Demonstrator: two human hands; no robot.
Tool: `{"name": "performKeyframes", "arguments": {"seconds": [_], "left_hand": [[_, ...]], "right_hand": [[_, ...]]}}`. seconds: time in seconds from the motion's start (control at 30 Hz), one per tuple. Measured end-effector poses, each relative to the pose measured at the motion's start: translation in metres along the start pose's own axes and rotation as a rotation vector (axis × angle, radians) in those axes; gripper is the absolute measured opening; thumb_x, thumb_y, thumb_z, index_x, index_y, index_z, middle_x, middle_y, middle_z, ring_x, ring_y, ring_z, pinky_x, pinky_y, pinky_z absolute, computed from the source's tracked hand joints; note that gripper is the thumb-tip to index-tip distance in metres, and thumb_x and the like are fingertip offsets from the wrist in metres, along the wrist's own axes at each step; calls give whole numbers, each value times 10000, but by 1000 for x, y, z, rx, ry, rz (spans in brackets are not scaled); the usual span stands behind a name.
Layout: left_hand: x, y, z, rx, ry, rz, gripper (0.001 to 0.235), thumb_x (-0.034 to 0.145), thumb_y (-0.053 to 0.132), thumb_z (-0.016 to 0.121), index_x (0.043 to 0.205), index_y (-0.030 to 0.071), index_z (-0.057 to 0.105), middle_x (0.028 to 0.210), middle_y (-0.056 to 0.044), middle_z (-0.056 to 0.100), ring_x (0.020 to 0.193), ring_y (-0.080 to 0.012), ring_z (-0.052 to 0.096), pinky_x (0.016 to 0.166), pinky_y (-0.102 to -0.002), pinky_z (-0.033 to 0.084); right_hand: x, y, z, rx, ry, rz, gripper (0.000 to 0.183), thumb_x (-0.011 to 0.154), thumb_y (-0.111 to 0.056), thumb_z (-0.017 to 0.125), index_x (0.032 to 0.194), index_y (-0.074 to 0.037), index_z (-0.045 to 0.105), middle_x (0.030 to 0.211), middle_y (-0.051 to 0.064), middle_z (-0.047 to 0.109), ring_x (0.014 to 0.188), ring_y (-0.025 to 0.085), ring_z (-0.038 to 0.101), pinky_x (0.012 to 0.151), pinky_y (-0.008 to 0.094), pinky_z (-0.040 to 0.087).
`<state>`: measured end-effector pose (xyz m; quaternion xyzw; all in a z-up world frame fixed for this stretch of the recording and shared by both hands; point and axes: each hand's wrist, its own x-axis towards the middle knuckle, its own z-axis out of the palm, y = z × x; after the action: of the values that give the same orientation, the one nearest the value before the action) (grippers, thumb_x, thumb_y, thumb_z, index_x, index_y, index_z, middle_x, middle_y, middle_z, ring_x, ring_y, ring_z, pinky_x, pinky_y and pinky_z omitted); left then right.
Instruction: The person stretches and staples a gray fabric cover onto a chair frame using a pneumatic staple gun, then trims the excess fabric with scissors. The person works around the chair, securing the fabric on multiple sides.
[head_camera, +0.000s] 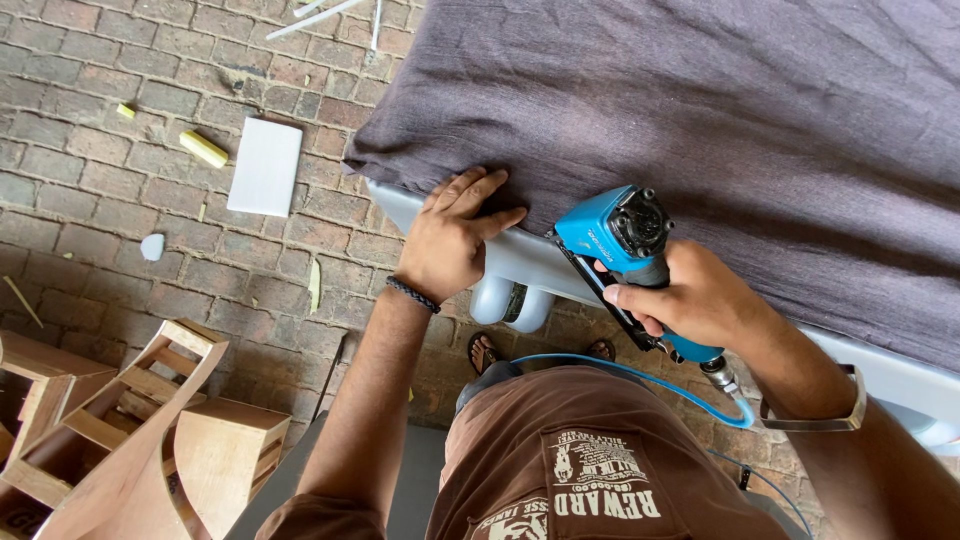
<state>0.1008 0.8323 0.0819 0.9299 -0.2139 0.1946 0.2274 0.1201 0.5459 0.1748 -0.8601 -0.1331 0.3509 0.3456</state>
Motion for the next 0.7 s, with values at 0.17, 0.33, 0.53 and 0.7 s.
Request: {"name": "performKeyframes", "arguments": {"seconds": [0.17,0.33,0.53,0.7], "left_hand": [[-5,-6,6,12,-12,-51,530,757,15,694,1195,299,787,1505,-78,572,1424,-276,480,1195,-519,306],[-17,-14,13,-58,82,-99,519,761,-38,634,1197,211,767,1440,-44,629,1434,-250,511,1215,-483,343],[-29,-25,9,105,130,-136,529,770,-58,604,1212,201,735,1374,-44,644,1414,-254,500,1251,-549,293],[-29,-19,7,129,103,-147,577,754,-59,602,1257,192,730,1402,-45,625,1416,-261,492,1239,-554,275]], "right_hand": [[8,-2,4,-39,17,-8,284,846,-269,698,1072,-98,704,532,15,653,438,130,642,479,307,538],[1,12,10,174,84,-89,286,860,-276,723,1014,-48,645,632,44,703,514,126,677,507,313,578],[19,6,-3,353,-57,-108,278,903,-264,719,906,-10,605,639,73,632,481,180,656,491,346,560],[57,-25,-17,428,-121,207,307,858,-237,705,951,47,636,606,81,595,447,193,585,458,354,506]]}}
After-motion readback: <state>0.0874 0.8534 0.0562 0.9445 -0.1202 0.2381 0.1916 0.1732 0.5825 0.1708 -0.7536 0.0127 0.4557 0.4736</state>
